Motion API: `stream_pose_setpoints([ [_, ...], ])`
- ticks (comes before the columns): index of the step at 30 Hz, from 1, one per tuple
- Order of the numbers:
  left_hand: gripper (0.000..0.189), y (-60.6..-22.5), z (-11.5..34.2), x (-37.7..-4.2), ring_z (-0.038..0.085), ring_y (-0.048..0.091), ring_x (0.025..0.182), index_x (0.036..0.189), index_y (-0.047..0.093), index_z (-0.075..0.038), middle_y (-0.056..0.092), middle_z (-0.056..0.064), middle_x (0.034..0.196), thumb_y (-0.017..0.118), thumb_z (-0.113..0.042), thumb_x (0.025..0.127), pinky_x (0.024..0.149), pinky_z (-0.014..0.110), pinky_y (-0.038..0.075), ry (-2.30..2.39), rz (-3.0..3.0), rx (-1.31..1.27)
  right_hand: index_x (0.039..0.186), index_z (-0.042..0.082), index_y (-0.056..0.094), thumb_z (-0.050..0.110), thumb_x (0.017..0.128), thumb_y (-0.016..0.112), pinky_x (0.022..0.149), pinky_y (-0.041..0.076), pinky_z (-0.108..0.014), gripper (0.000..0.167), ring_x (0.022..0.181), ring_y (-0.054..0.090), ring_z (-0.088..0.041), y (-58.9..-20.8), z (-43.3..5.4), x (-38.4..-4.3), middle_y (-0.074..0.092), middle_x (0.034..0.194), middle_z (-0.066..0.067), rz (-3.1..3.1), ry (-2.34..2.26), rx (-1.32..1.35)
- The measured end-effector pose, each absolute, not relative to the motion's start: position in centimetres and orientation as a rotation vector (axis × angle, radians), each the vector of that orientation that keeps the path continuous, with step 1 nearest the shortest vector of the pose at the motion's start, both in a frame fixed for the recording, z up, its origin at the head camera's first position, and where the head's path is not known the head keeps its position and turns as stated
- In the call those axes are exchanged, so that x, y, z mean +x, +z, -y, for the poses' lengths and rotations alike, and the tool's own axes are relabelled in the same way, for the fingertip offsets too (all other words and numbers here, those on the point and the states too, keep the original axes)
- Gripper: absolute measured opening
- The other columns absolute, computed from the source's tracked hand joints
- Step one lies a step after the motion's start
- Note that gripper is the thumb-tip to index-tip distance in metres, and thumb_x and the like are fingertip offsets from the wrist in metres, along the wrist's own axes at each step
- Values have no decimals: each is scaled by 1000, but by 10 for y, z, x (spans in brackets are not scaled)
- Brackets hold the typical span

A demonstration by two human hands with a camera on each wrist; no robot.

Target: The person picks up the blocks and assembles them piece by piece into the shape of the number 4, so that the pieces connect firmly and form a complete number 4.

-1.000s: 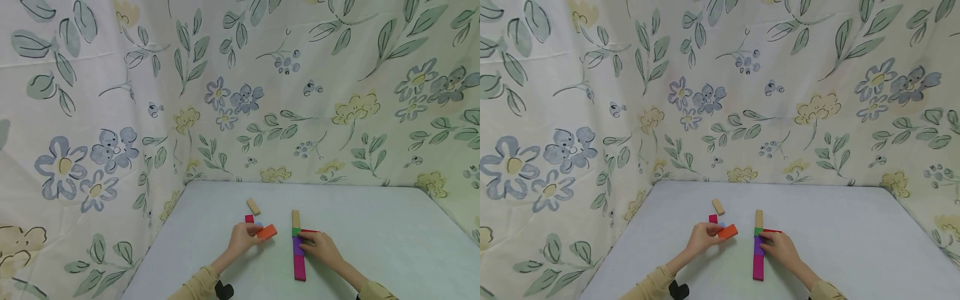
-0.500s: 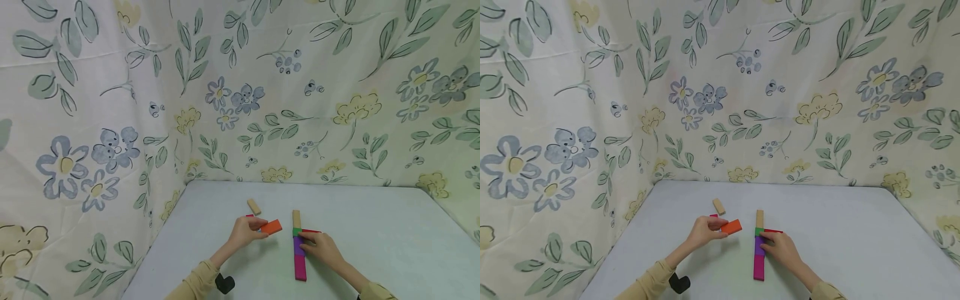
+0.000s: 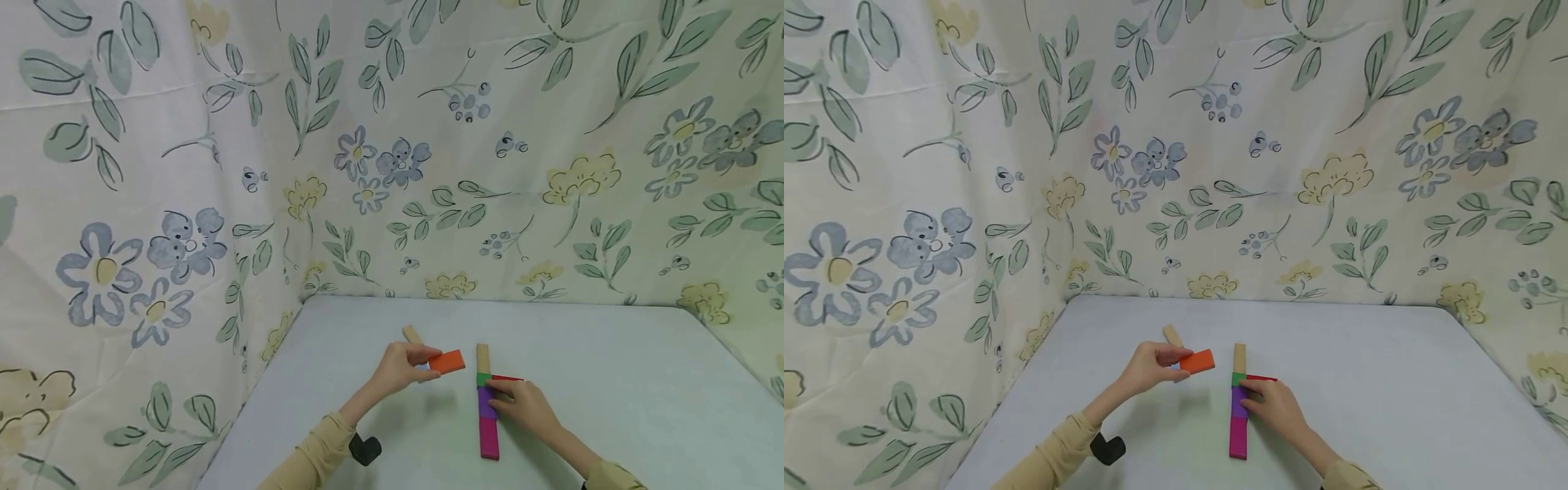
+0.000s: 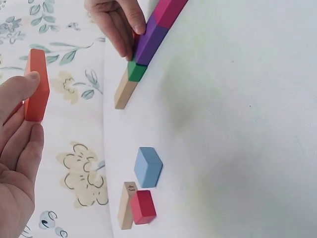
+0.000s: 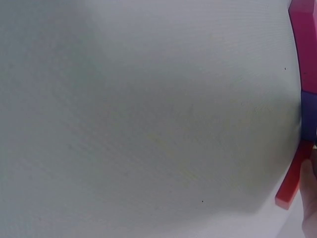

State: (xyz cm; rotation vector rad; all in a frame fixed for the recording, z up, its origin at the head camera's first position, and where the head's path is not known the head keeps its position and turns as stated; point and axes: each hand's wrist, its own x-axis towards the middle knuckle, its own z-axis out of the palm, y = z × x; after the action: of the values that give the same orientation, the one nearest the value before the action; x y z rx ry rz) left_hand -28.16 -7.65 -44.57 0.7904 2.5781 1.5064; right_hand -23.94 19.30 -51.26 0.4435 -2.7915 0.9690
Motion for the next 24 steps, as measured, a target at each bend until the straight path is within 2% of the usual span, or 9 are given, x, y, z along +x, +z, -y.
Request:
stream_pose_setpoints([
  [3, 36, -442, 76, -283, 16, 68, 100, 111, 71, -11, 71, 4, 109, 79, -15, 77, 84, 25, 54, 1508, -2579, 823, 107, 3, 71, 13, 75, 77, 75, 56, -36, 34, 93, 69, -26, -512, -193, -240, 72, 103, -12, 2791, 954, 452],
  [9, 36, -437, 71, -290, 15, 65, 102, 114, 70, -11, 70, 4, 112, 77, -12, 79, 89, 33, 53, 1481, -2604, 853, 108, 3, 71, 12, 75, 77, 76, 55, -36, 34, 93, 69, -25, -511, -193, -239, 72, 103, -12, 2803, 967, 429],
  [16, 36, -443, 64, -301, 14, 63, 103, 115, 69, -11, 70, 2, 112, 76, -14, 79, 87, 24, 52, 1396, -2651, 877, 108, 4, 72, 14, 76, 77, 75, 56, -36, 34, 93, 68, -26, -512, -192, -240, 72, 104, -11, 2802, 958, 429],
  [24, 37, -457, 56, -308, 14, 65, 107, 114, 69, -10, 70, 3, 113, 78, -13, 78, 88, 20, 51, 1295, -2672, 912, 107, 5, 72, 17, 75, 78, 73, 55, -33, 34, 90, 69, -24, -513, -193, -239, 73, 102, -10, 2787, 915, 464],
])
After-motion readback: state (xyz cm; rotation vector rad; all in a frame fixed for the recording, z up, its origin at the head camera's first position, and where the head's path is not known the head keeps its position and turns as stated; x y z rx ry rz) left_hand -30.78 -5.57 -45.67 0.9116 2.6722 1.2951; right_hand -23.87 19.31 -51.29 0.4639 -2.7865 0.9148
